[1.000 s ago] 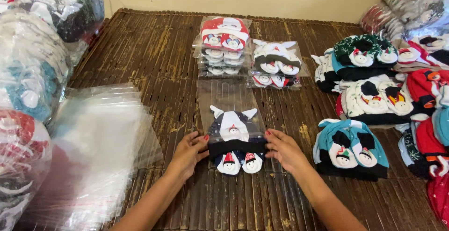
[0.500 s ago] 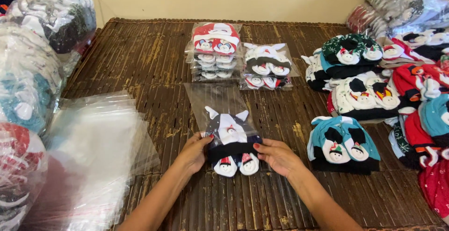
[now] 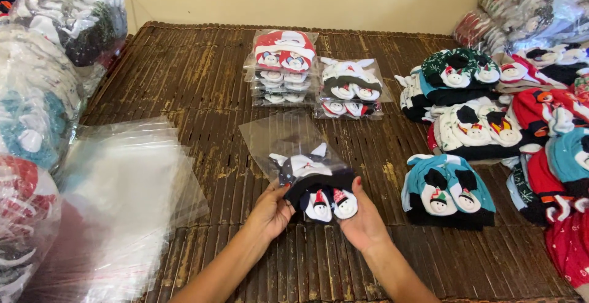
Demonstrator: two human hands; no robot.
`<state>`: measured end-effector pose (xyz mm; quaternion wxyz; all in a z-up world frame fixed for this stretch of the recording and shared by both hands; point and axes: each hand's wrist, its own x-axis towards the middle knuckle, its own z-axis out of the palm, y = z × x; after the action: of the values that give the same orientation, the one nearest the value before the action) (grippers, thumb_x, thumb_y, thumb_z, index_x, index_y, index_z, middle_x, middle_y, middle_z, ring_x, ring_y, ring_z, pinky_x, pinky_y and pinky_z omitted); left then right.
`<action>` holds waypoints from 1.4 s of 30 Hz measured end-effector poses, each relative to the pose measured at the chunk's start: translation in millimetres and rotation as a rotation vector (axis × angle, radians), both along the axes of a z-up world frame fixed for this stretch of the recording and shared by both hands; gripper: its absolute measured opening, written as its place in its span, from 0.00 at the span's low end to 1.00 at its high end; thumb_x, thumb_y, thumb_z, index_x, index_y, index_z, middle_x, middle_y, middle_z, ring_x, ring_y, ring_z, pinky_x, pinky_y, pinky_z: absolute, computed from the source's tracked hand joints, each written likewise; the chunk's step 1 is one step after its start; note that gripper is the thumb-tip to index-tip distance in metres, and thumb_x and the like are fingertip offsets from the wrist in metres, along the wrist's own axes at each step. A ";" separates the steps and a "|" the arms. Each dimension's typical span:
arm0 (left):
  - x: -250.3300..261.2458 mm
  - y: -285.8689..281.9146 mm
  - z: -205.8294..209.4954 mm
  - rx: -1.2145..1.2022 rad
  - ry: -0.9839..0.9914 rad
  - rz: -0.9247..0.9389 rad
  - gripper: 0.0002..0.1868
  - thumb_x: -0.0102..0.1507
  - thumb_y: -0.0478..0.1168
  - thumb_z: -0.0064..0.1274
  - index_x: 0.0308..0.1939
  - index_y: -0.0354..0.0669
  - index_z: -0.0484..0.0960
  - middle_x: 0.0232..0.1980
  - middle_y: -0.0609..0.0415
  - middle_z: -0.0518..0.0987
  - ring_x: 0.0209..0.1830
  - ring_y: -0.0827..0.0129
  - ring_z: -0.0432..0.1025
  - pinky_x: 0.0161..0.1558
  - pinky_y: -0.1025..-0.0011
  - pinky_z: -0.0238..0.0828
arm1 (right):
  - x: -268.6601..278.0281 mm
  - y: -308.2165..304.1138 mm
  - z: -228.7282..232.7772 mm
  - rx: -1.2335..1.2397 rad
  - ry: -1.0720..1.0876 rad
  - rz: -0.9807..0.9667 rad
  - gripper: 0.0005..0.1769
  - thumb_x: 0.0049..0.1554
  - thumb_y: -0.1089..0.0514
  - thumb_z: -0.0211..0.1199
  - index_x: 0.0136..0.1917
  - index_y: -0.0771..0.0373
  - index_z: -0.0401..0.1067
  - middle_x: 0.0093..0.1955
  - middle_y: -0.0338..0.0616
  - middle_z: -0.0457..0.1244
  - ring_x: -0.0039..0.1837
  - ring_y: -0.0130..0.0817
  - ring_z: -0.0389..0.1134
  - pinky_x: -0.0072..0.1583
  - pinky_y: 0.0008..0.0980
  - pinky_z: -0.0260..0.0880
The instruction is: The person packages festive hats into plastic bags and places the finished items into a stack.
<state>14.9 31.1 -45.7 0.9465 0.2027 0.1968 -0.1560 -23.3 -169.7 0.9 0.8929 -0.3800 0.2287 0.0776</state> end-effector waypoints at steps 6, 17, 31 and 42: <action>3.0 14.5 22.5 0.354 0.029 -0.252 0.45 0.64 0.23 0.43 0.80 0.57 0.47 0.76 0.25 0.57 0.48 0.51 0.77 0.45 0.70 0.85 | -8.4 8.5 5.1 0.027 0.137 -0.073 0.37 0.50 0.60 0.63 0.72 0.64 0.61 0.62 0.55 0.64 0.62 0.46 0.65 0.64 0.45 0.69; -23.0 0.4 66.7 1.826 -1.040 0.013 0.28 0.60 0.39 0.58 0.65 0.42 0.73 0.71 0.48 0.68 0.72 0.54 0.57 0.71 0.52 0.53 | -1.1 -7.3 -26.5 0.069 0.110 -0.084 0.24 0.55 0.59 0.63 0.62 0.75 0.67 0.55 0.53 0.63 0.55 0.38 0.64 0.60 0.33 0.68; -17.3 -52.9 41.5 1.764 -1.190 -0.223 0.39 0.55 0.21 0.46 0.72 0.37 0.64 0.73 0.41 0.67 0.77 0.41 0.52 0.75 0.42 0.35 | -7.9 -7.6 -28.4 0.107 0.028 0.020 0.21 0.59 0.60 0.55 0.64 0.68 0.65 0.57 0.58 0.64 0.56 0.43 0.65 0.60 0.44 0.68; -68.8 -68.2 80.3 1.820 -1.119 -0.471 0.36 0.60 0.29 0.54 0.73 0.39 0.62 0.75 0.41 0.63 0.77 0.38 0.45 0.65 0.20 0.18 | -18.9 -1.4 -23.0 0.303 0.028 -0.047 0.25 0.60 0.48 0.47 0.66 0.61 0.66 0.61 0.45 0.64 0.61 0.34 0.62 0.65 0.36 0.59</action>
<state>-53.9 -37.2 34.6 0.3442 0.9011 -0.2633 -0.0150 -42.2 -171.1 -22.1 0.9383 -0.2344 0.2358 0.0957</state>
